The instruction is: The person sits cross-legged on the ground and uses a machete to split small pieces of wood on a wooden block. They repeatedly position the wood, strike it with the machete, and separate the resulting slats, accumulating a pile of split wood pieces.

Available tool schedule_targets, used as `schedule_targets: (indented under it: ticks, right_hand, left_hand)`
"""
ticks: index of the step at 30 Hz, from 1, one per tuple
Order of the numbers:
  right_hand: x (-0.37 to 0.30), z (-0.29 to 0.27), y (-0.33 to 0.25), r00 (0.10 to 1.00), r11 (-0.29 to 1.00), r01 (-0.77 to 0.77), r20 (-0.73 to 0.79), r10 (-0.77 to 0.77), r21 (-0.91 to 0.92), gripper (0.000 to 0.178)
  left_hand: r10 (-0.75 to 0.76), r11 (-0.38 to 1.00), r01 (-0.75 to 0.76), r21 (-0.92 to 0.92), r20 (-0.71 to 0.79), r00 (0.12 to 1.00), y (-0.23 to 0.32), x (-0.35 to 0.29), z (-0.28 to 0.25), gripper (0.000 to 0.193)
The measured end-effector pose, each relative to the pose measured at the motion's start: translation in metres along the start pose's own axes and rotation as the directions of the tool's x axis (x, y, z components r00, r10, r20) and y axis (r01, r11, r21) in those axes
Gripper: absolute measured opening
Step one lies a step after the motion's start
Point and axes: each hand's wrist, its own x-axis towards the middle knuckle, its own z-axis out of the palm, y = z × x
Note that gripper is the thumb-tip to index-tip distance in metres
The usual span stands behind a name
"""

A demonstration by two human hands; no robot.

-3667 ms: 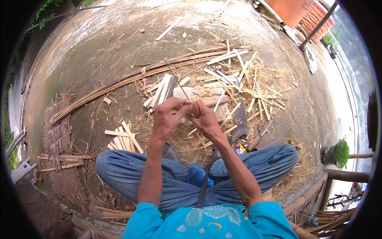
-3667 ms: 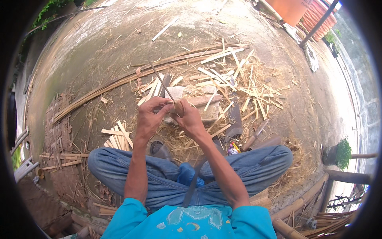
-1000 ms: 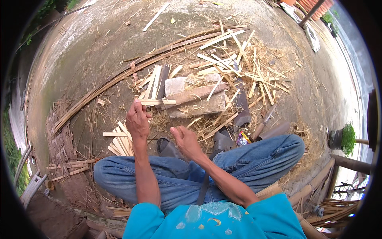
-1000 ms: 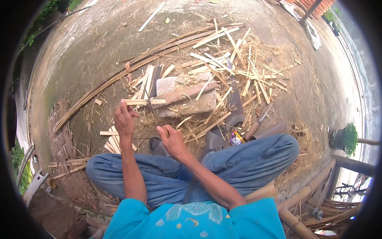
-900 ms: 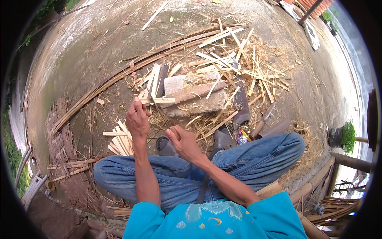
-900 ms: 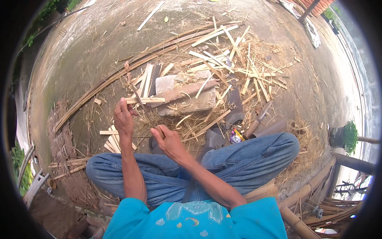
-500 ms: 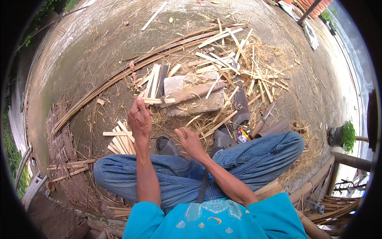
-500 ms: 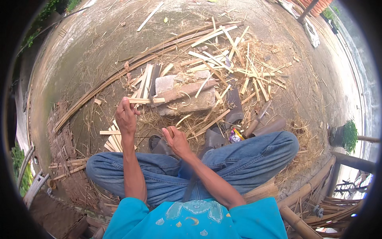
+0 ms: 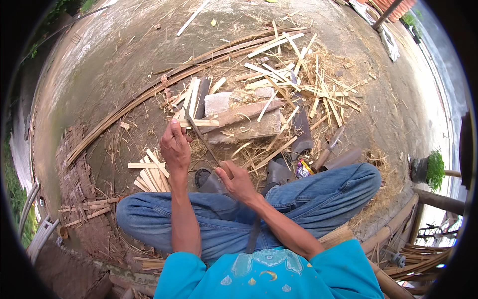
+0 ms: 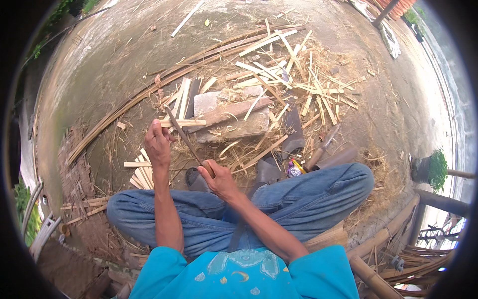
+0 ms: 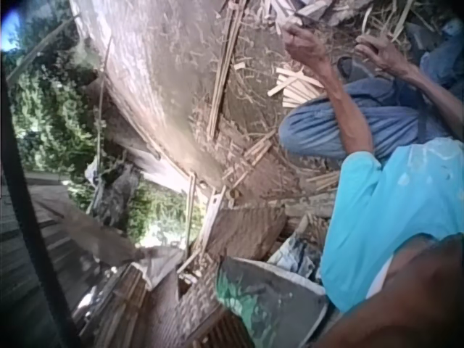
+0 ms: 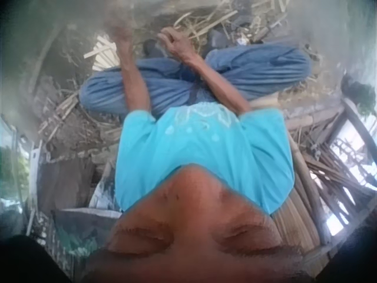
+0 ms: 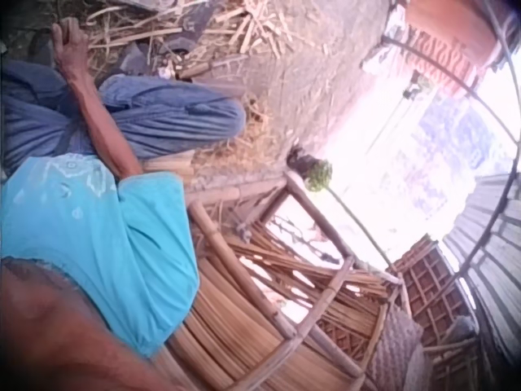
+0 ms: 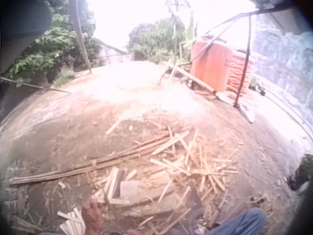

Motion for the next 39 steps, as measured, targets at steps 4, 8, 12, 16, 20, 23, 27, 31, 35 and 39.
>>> schedule_targets:
  ticks: [4,8,12,16,20,23,27,31,35,39]
  right_hand:
    - [-0.001,-0.004,0.011,0.969,0.969,-0.241,0.034,0.243,-0.060,0.038]
    - [-0.003,0.001,0.009,0.999,0.998,0.040,-0.011,-0.041,-0.040,0.038]
    - [-0.002,-0.003,0.023,0.994,0.991,-0.104,0.017,0.105,-0.086,0.039]
    - [-0.002,0.001,0.021,0.998,0.996,-0.068,0.000,0.068,-0.060,0.039]
    - [-0.008,0.006,0.023,0.995,0.995,0.085,-0.040,-0.087,-0.043,0.041]
    - [0.001,-0.002,0.038,0.987,0.978,-0.162,-0.016,0.162,-0.132,0.041]
    - [-0.005,0.001,0.022,0.999,0.997,-0.054,0.000,0.054,-0.052,0.040]
    - [-0.005,0.005,0.038,0.998,0.995,-0.035,-0.055,0.030,-0.093,0.042]
    - [0.000,-0.002,0.043,0.986,0.977,-0.169,-0.021,0.168,-0.127,0.042]
    - [-0.006,-0.001,0.031,0.998,0.995,-0.061,0.000,0.061,-0.074,0.044]
  left_hand:
    - [0.015,1.000,-0.015,0.002,0.016,1.000,0.000,0.003,-0.002,0.057]
    - [-0.011,0.999,0.011,-0.038,-0.006,1.000,-0.003,0.001,0.002,0.056]
    - [0.014,1.000,-0.015,-0.005,-0.007,1.000,-0.001,0.000,0.001,0.061]
    - [-0.018,1.000,0.018,0.000,-0.026,1.000,-0.001,0.003,0.001,0.059]
    - [-0.024,0.999,0.025,0.044,-0.016,1.000,-0.002,-0.003,0.000,0.059]
    - [-0.059,0.998,0.059,0.004,-0.008,0.998,0.000,0.002,0.001,0.060]
    - [-0.038,0.998,0.039,0.039,-0.010,0.999,-0.002,0.001,0.001,0.060]
    - [-0.026,0.995,0.026,0.092,-0.001,1.000,0.002,-0.001,0.004,0.060]
    - [-0.023,0.999,0.023,0.040,0.011,1.000,-0.005,0.003,0.001,0.063]
    - [-0.059,0.997,0.059,0.058,-0.009,0.998,0.002,-0.002,0.003,0.065]
